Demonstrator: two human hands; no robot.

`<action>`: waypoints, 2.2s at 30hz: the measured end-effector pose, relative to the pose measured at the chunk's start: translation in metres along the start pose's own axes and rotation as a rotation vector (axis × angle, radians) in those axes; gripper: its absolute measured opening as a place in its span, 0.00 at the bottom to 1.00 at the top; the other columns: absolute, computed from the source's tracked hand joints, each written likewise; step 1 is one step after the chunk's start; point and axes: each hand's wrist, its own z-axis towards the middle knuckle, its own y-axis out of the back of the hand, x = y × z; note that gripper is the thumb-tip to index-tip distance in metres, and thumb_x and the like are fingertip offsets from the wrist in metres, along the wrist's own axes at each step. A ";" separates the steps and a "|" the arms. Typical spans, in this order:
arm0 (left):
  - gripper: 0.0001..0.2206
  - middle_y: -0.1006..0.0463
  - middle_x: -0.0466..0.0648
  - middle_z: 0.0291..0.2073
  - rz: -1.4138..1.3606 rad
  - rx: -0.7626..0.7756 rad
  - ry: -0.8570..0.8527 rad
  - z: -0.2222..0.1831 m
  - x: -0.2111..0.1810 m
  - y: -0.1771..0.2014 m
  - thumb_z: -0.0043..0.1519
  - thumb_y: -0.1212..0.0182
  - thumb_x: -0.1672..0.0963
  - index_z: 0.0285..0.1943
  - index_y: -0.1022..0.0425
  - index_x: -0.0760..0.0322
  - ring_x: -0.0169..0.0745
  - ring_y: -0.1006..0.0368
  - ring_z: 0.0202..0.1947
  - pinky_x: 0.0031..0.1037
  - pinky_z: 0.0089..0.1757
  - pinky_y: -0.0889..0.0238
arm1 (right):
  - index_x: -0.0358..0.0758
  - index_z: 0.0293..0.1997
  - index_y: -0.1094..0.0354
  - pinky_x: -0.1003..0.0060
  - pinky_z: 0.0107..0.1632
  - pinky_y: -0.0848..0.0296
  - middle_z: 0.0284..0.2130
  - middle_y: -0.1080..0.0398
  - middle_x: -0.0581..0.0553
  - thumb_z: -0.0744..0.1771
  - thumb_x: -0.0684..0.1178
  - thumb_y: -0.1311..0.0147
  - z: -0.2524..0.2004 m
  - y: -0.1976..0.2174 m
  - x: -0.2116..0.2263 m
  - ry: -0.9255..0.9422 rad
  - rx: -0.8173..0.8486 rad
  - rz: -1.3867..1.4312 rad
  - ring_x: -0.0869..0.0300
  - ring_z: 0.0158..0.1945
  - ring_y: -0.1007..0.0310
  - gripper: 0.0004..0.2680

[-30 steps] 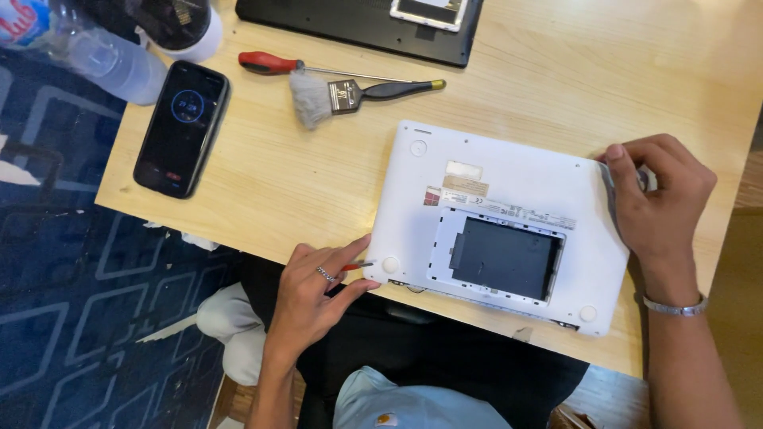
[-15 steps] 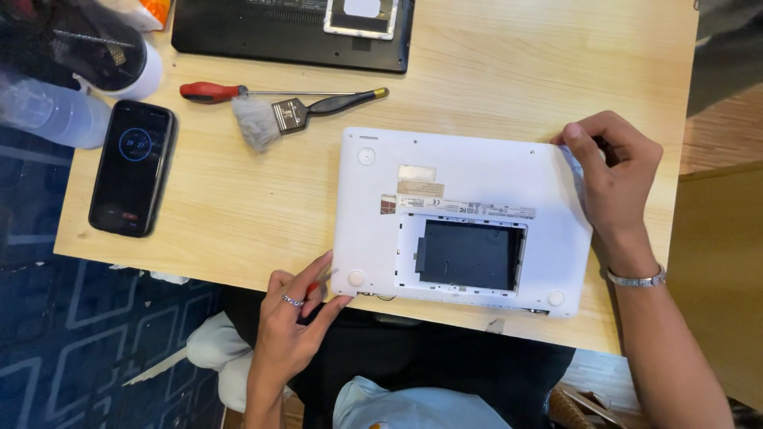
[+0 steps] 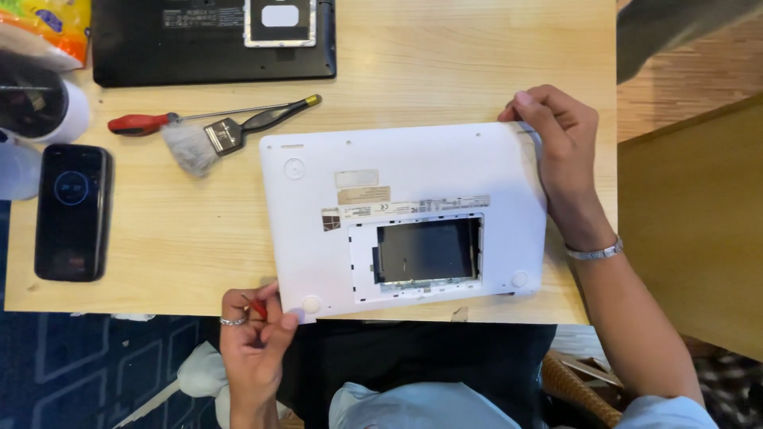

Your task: The person removes a hard drive and the back cover from a laptop, then uses a brush and a screwdriver to clean and disconnect internal components.

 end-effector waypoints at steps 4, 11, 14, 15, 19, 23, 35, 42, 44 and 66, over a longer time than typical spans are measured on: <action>0.17 0.43 0.34 0.18 0.037 -0.056 0.205 0.018 -0.057 -0.037 0.60 0.36 0.58 0.55 0.34 0.65 0.21 0.49 0.19 0.16 0.25 0.54 | 0.39 0.34 0.27 0.70 0.47 0.31 0.32 0.26 0.49 0.70 0.50 0.49 0.004 -0.001 -0.003 -0.013 0.004 0.045 0.64 0.39 0.29 0.09; 0.30 0.33 0.46 0.17 -0.158 0.023 0.279 0.025 -0.094 -0.062 0.58 0.40 0.60 0.72 0.44 0.64 0.25 0.51 0.15 0.16 0.17 0.57 | 0.41 0.35 0.31 0.76 0.38 0.35 0.30 0.32 0.51 0.69 0.54 0.50 0.003 0.004 0.018 -0.115 -0.104 0.213 0.68 0.34 0.34 0.09; 0.34 0.38 0.41 0.12 -0.357 0.222 0.160 0.027 -0.076 -0.044 0.56 0.43 0.61 0.74 0.47 0.72 0.25 0.52 0.12 0.17 0.18 0.59 | 0.43 0.33 0.31 0.75 0.37 0.38 0.28 0.33 0.52 0.69 0.59 0.54 0.002 0.008 0.025 -0.186 -0.099 0.221 0.68 0.33 0.35 0.13; 0.33 0.38 0.40 0.12 -0.409 0.312 0.084 0.026 -0.066 -0.035 0.53 0.44 0.61 0.70 0.43 0.82 0.28 0.47 0.12 0.19 0.20 0.57 | 0.45 0.32 0.30 0.74 0.36 0.39 0.27 0.32 0.53 0.69 0.61 0.55 0.002 0.010 0.025 -0.219 -0.071 0.205 0.68 0.33 0.34 0.14; 0.20 0.22 0.65 0.59 0.174 0.441 -0.183 0.033 -0.080 -0.030 0.63 0.51 0.59 0.60 0.27 0.82 0.51 0.22 0.56 0.27 0.50 0.29 | 0.43 0.32 0.30 0.73 0.35 0.39 0.25 0.32 0.51 0.70 0.63 0.58 0.001 0.011 0.030 -0.257 -0.037 0.195 0.67 0.31 0.35 0.17; 0.15 0.25 0.48 0.35 0.634 0.560 -0.670 0.050 -0.116 -0.039 0.67 0.48 0.63 0.62 0.27 0.71 0.31 0.47 0.18 0.24 0.25 0.53 | 0.43 0.33 0.30 0.75 0.34 0.39 0.26 0.31 0.53 0.69 0.67 0.59 -0.004 0.009 0.036 -0.252 -0.016 0.214 0.68 0.30 0.35 0.18; 0.14 0.30 0.51 0.28 0.541 -0.309 -0.842 0.111 -0.110 -0.029 0.70 0.38 0.55 0.34 0.31 0.68 0.42 0.37 0.27 0.31 0.35 0.45 | 0.35 0.49 0.29 0.66 0.35 0.27 0.36 0.27 0.40 0.70 0.73 0.57 -0.003 0.027 -0.016 0.137 0.377 0.499 0.55 0.31 0.27 0.25; 0.15 0.37 0.36 0.19 0.125 -0.051 -0.360 0.163 -0.084 -0.047 0.71 0.38 0.57 0.28 0.29 0.61 0.20 0.43 0.24 0.14 0.30 0.46 | 0.29 0.40 0.32 0.70 0.15 0.32 0.15 0.36 0.41 0.72 0.44 0.51 0.015 0.034 -0.074 0.026 0.276 0.160 0.58 0.11 0.33 0.08; 0.17 0.38 0.35 0.18 0.163 -0.030 -0.332 0.182 -0.084 -0.057 0.73 0.40 0.55 0.27 0.31 0.59 0.19 0.45 0.23 0.14 0.30 0.47 | 0.30 0.39 0.32 0.72 0.14 0.32 0.15 0.36 0.42 0.72 0.44 0.50 0.003 0.013 -0.030 -0.009 0.210 0.215 0.60 0.10 0.34 0.07; 0.17 0.30 0.43 0.17 0.558 0.450 -0.732 0.232 -0.052 -0.095 0.72 0.51 0.56 0.29 0.27 0.67 0.34 0.35 0.16 0.27 0.27 0.40 | 0.39 0.43 0.34 0.70 0.23 0.38 0.24 0.34 0.50 0.76 0.55 0.47 0.070 0.061 -0.019 -0.324 -0.079 -0.097 0.67 0.16 0.48 0.11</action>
